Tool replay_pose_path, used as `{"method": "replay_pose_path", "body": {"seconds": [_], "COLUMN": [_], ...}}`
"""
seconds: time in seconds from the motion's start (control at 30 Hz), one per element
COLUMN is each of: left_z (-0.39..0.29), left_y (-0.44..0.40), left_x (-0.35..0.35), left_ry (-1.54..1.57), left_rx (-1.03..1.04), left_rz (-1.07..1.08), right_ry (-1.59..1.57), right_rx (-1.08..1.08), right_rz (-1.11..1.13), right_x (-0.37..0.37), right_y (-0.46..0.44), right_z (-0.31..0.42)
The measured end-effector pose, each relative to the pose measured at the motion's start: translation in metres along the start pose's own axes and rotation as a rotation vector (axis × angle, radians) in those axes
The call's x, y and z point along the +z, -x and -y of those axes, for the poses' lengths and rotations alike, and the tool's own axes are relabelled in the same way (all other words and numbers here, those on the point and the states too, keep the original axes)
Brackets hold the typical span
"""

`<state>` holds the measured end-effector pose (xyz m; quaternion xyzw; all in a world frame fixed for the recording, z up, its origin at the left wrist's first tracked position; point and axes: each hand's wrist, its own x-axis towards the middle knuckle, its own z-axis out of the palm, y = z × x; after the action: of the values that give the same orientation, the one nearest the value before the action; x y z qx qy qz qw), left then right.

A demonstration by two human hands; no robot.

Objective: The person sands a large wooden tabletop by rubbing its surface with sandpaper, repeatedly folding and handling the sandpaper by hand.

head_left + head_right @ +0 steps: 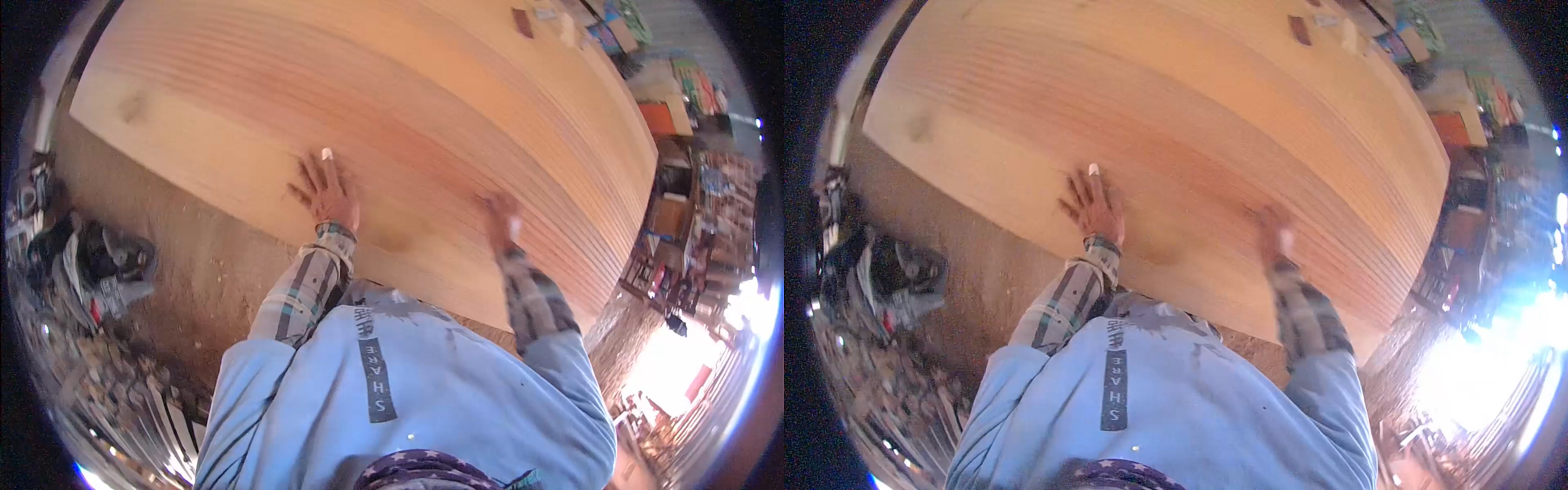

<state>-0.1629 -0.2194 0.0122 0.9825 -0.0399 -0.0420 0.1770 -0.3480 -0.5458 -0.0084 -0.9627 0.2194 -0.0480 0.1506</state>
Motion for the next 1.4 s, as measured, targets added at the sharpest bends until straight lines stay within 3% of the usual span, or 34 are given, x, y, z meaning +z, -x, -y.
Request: {"method": "replay_pose_path", "body": {"seconds": [0.03,0.1,0.13,0.17,0.2,0.27,0.33,0.4,0.47,0.53,0.63,0.67,0.7,0.77,0.8,0.87,0.93,0.97,1.0,1.03,1.1,1.2,1.27,1.33,1.4], "left_z": [0.004,0.002,0.0,-0.003,-0.003,0.0,0.012,0.03,0.053,0.066,0.069,0.067,0.065,0.04,0.014,-0.07,-0.131,-0.16,-0.189,-0.223,-0.267,-0.282,-0.273,-0.267,-0.262], "left_y": [0.001,-0.005,-0.005,0.0,0.004,0.001,0.001,0.002,0.005,0.019,0.063,0.077,0.091,0.118,0.136,0.176,0.196,0.21,0.225,0.235,0.25,0.252,0.253,0.258,0.257], "left_x": [0.004,0.004,0.002,0.0,0.001,0.004,0.004,0.005,-0.006,-0.011,-0.015,-0.013,-0.012,-0.001,0.005,-0.015,0.0,0.01,0.019,0.017,0.012,0.013,0.016,0.018,0.019], "left_ry": [-0.064,-0.111,-0.145,-0.184,-0.177,-0.058,-0.042,-0.072,0.041,0.149,0.23,0.201,0.171,0.278,0.384,0.58,0.57,0.89,1.201,1.156,1.101,1.274,1.003,1.013,1.025], "left_rx": [0.006,0.074,0.062,0.048,0.094,0.044,0.152,0.273,0.357,0.439,0.487,0.546,0.608,0.635,0.654,0.692,0.748,0.632,0.49,0.466,0.445,0.296,0.444,0.392,0.35], "left_rz": [-0.022,-0.051,-0.051,-0.047,-0.041,-0.017,-0.02,-0.014,-0.014,-0.005,-0.056,-0.085,-0.114,-0.068,-0.018,0.257,0.529,0.723,0.908,0.965,1.01,1.115,1.012,0.927,0.835], "right_ry": [-0.247,0.056,-0.092,-0.332,-0.185,-0.06,-0.052,0.002,-0.17,0.213,0.375,0.23,0.293,0.438,0.434,0.116,-0.595,-0.901,-0.854,-1.019,-1.298,-1.421,-1.311,-1.205,-1.237], "right_rx": [0.019,-0.28,-0.361,-0.095,-0.19,-0.405,-0.216,-0.253,-0.258,-0.219,-0.037,0.262,0.413,0.738,0.743,0.441,0.523,0.62,0.546,0.363,0.352,0.42,0.478,0.537,0.406], "right_rz": [0.05,0.114,0.146,0.15,0.186,-0.157,0.168,0.082,0.029,0.261,0.012,0.024,0.058,-0.019,-0.038,-0.337,-0.19,-0.139,-0.088,-0.23,-0.169,-0.201,-0.158,-0.111,0.0], "right_x": [0.022,0.041,0.054,0.078,0.107,0.103,0.037,0.022,0.093,-0.018,-0.079,-0.093,-0.128,-0.188,-0.187,-0.152,-0.188,-0.209,-0.225,-0.153,-0.161,-0.154,-0.151,-0.134,-0.11], "right_y": [-0.017,-0.065,-0.093,-0.113,-0.135,-0.145,-0.129,-0.098,-0.074,-0.01,0.095,0.12,0.146,0.179,0.182,0.193,0.179,0.171,0.169,0.176,0.179,0.18,0.182,0.183,0.179], "right_z": [0.036,0.121,0.154,0.192,0.212,0.225,0.249,0.195,0.083,0.004,-0.161,-0.223,-0.256,-0.274,-0.288,-0.324,-0.208,-0.146,-0.104,-0.118,-0.073,-0.052,-0.058,-0.064,-0.07]}}
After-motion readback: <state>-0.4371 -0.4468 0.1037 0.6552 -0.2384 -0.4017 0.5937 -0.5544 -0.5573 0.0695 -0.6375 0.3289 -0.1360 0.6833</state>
